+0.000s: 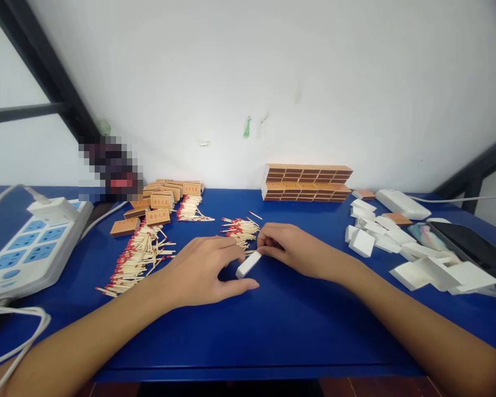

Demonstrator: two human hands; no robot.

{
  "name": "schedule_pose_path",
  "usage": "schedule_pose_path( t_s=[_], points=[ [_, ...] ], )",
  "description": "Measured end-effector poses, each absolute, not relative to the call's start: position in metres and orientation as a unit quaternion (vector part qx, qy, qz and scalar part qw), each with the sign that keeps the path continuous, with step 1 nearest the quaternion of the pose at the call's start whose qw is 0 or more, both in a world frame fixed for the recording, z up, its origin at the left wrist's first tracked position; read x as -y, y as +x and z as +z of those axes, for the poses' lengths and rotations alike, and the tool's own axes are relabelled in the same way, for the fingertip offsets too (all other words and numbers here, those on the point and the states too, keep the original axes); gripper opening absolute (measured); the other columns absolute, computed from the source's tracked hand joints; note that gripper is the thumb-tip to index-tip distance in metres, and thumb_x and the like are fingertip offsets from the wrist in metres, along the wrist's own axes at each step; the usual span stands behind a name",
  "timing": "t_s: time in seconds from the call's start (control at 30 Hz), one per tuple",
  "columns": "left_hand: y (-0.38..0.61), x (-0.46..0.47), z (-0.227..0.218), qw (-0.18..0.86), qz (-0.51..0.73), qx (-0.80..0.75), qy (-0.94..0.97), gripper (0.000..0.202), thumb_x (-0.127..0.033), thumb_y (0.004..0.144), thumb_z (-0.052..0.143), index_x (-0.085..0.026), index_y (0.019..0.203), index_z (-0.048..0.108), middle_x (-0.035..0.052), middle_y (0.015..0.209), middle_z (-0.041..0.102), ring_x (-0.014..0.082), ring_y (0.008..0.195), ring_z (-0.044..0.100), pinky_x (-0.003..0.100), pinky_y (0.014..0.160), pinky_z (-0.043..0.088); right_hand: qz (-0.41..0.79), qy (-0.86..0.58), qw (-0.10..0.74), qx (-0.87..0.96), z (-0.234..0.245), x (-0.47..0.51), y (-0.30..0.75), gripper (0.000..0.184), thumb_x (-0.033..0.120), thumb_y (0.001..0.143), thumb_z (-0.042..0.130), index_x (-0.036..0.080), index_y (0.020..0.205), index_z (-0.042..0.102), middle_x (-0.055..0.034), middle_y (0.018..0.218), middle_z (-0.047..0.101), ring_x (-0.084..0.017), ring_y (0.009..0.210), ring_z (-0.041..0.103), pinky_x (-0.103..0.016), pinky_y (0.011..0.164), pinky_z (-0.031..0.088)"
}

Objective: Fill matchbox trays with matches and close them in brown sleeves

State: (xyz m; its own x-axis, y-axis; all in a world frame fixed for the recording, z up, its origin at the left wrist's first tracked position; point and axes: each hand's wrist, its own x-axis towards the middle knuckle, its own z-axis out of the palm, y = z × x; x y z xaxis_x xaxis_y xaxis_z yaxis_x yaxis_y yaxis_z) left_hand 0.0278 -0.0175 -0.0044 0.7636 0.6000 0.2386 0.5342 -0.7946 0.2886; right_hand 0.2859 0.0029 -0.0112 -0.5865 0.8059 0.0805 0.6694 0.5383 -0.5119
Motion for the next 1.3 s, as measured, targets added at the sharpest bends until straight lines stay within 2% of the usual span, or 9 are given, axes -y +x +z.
schedule_pose_path(
  t_s=[0.13, 0.27, 0.43, 0.6, 0.67, 0.8, 1.07, 1.2, 1.3],
  points=[
    [0.027, 0.019, -0.006, 0.099, 0.164, -0.261, 0.946, 0.029, -0.048, 0.103, 0.06, -0.02, 0.098, 0.07, 0.0009, 0.086, 0.069, 0.0152, 0.073, 0.062, 0.031, 0.068, 0.043, 0.193, -0.443, 0.145, 0.863, -0.005, -0.006, 0.297, 0.02, 0.033, 0.103, 0.061, 0.02, 0.089, 0.063, -0.0031, 0.089, 0.067, -0.017, 0.078, 0.056, -0.029, 0.071, 0.038],
    [0.027, 0.022, -0.004, 0.089, 0.173, -0.234, 0.953, 0.025, -0.043, 0.1, 0.064, -0.02, 0.098, 0.071, 0.0011, 0.08, 0.065, 0.0153, 0.068, 0.06, 0.032, 0.064, 0.041, 0.195, -0.446, 0.138, 0.862, 0.0, -0.006, 0.302, 0.021, 0.034, 0.103, 0.061, 0.021, 0.087, 0.062, -0.0025, 0.086, 0.067, -0.018, 0.078, 0.056, -0.03, 0.07, 0.038],
    [0.027, 0.023, -0.001, 0.076, 0.177, -0.288, 0.938, 0.031, -0.051, 0.089, 0.073, -0.021, 0.09, 0.063, -0.001, 0.078, 0.066, 0.0158, 0.066, 0.06, 0.031, 0.061, 0.04, 0.228, -0.432, 0.148, 0.86, -0.002, -0.001, 0.298, 0.021, 0.037, 0.103, 0.061, 0.021, 0.09, 0.065, -0.0009, 0.084, 0.066, -0.017, 0.076, 0.056, -0.03, 0.069, 0.039],
    [0.027, 0.019, 0.0, 0.053, 0.136, -0.361, 0.921, 0.048, -0.064, 0.08, 0.077, -0.024, 0.102, 0.065, 0.0002, 0.087, 0.073, 0.0197, 0.069, 0.064, 0.032, 0.062, 0.04, 0.239, -0.403, 0.142, 0.872, -0.008, 0.003, 0.29, 0.015, 0.03, 0.102, 0.062, 0.021, 0.091, 0.066, -0.0015, 0.087, 0.068, -0.016, 0.076, 0.055, -0.03, 0.069, 0.04],
    [0.027, 0.018, 0.0, 0.071, 0.119, -0.358, 0.923, 0.046, -0.062, 0.081, 0.076, -0.024, 0.107, 0.068, 0.0005, 0.089, 0.075, 0.0213, 0.073, 0.067, 0.032, 0.065, 0.042, 0.24, -0.408, 0.141, 0.87, -0.009, 0.003, 0.288, 0.015, 0.03, 0.101, 0.062, 0.021, 0.089, 0.066, -0.0007, 0.083, 0.065, -0.016, 0.074, 0.054, -0.029, 0.067, 0.039],
    [0.028, 0.017, 0.0, 0.105, 0.1, -0.339, 0.93, 0.033, -0.053, 0.086, 0.074, -0.023, 0.098, 0.072, -0.0003, 0.087, 0.075, 0.0202, 0.076, 0.068, 0.033, 0.065, 0.04, 0.232, -0.418, 0.148, 0.866, -0.009, 0.004, 0.287, 0.01, 0.031, 0.099, 0.065, 0.022, 0.095, 0.067, 0.0013, 0.078, 0.061, -0.015, 0.07, 0.053, -0.028, 0.063, 0.037],
    [0.024, 0.013, 0.006, 0.116, 0.099, -0.339, 0.928, 0.028, -0.049, 0.083, 0.077, -0.022, 0.086, 0.07, -0.0019, 0.08, 0.071, 0.0162, 0.068, 0.061, 0.031, 0.061, 0.038, 0.226, -0.417, 0.139, 0.87, -0.009, 0.002, 0.289, 0.019, 0.033, 0.102, 0.061, 0.021, 0.089, 0.065, -0.0024, 0.086, 0.068, -0.017, 0.076, 0.057, -0.03, 0.068, 0.039],
    [0.024, 0.012, 0.008, 0.114, 0.11, -0.365, 0.918, 0.034, -0.053, 0.077, 0.08, -0.023, 0.09, 0.07, -0.0033, 0.072, 0.065, 0.0159, 0.061, 0.056, 0.031, 0.058, 0.035, 0.215, -0.433, 0.152, 0.862, 0.001, 0.004, 0.295, 0.021, 0.038, 0.103, 0.06, 0.022, 0.091, 0.066, -0.0024, 0.085, 0.068, -0.017, 0.074, 0.056, -0.031, 0.068, 0.04],
    [0.026, 0.013, 0.008, 0.115, 0.112, -0.364, 0.917, 0.038, -0.052, 0.076, 0.081, -0.024, 0.1, 0.072, -0.0034, 0.073, 0.064, 0.0156, 0.061, 0.055, 0.03, 0.058, 0.034, 0.222, -0.439, 0.15, 0.858, 0.012, 0.011, 0.298, 0.022, 0.04, 0.103, 0.06, 0.023, 0.091, 0.068, -0.0014, 0.081, 0.068, -0.017, 0.072, 0.057, -0.031, 0.065, 0.039]
  ],
)
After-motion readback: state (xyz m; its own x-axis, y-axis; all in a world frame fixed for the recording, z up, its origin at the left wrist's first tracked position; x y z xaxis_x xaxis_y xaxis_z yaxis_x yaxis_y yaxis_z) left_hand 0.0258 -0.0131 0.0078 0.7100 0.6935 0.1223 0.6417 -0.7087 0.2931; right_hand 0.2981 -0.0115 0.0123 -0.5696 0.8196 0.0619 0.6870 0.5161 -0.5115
